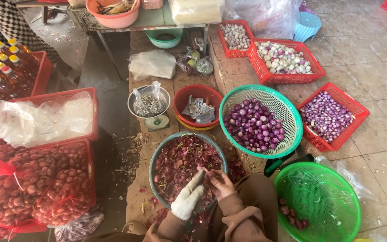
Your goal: A person is sitting and manually peeling the outer skins off small red onions and placing the peeled ones into a basket.
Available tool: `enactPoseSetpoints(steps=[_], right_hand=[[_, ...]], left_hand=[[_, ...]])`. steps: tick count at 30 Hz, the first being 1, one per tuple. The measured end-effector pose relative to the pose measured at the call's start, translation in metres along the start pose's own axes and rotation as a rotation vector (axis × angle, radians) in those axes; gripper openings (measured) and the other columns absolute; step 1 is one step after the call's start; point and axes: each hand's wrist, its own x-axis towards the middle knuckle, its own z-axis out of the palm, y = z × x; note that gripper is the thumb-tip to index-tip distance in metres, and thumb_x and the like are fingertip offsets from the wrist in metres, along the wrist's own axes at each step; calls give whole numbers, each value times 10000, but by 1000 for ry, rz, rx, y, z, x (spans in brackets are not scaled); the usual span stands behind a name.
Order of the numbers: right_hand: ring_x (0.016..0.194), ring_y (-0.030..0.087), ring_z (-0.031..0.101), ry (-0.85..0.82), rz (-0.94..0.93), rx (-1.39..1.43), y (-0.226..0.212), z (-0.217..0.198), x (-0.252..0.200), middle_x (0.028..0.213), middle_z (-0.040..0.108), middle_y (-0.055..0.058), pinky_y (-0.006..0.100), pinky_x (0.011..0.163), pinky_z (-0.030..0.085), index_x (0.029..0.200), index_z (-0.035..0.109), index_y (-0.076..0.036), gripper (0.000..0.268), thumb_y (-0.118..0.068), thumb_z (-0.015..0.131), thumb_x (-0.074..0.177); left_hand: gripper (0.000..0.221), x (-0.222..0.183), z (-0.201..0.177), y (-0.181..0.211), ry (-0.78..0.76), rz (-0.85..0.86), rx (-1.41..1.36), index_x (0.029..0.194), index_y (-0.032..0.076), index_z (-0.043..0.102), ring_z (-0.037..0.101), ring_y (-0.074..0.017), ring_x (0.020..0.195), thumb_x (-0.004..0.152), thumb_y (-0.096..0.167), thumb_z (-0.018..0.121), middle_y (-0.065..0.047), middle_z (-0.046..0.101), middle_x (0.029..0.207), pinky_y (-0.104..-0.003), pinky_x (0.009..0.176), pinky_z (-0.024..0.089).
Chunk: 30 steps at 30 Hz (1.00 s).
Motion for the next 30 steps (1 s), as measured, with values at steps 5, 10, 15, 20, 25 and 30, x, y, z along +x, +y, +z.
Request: enactPoseSetpoints(steps=[5, 10, 15, 20, 25, 30], right_hand=[[916, 275, 725, -65, -32, -49, 3, 0, -6, 1072, 743, 167, 383, 799, 631, 1198, 681, -7, 336, -16, 751, 869], [944, 288, 728, -71, -57, -36, 18, -24, 11, 1105, 743, 180, 395, 785, 635, 1198, 701, 0, 360, 11, 765, 844], [945, 343, 748, -96, -93, -70, 31, -35, 21, 1115, 753, 214, 468, 830, 646, 1126, 714, -13, 342, 55, 792, 800], [1027, 368, 718, -340, 132, 36, 8, -7, -5, 1203, 731, 206, 557, 815, 621, 1279, 666, -87, 372, -71, 705, 909], [1208, 355, 631, -367, 214, 94, -5, 11, -15, 1386, 643, 200, 527, 1037, 538, 1401, 609, -64, 416, -22, 549, 992], [1102, 298, 678, -240, 220, 121, -6, 10, -15, 1249, 710, 197, 404, 970, 574, 1349, 649, -21, 410, 51, 611, 948]], left_hand=[[961, -3, 5, -3, -57, -236, -266, 1665, 201, 96, 519, -42, 467, 928, 194, 713, -135, 391, 1677, -172, 360, 448], [828, -1, 3, -31, -20, -50, -200, 1607, 53, 230, 355, -238, 1527, 937, 137, 710, -161, 346, 1662, -364, 1242, 311], [636, 1, 6, -24, 181, -182, -85, 1518, 67, 450, 610, -122, 760, 914, 74, 652, -123, 661, 1267, -250, 620, 550], [451, -7, 8, 22, -186, -113, -855, 1321, -72, 511, 611, -116, 422, 971, 119, 721, -88, 609, 684, -195, 389, 565], [681, -1, -11, 9, -217, -73, -280, 1412, -35, 480, 615, -148, 803, 916, 339, 760, -88, 633, 1014, -271, 717, 548], [624, 1, -11, 32, 86, -168, 258, 1498, 63, 481, 675, -139, 861, 932, 297, 593, -114, 651, 1250, -227, 662, 629]])
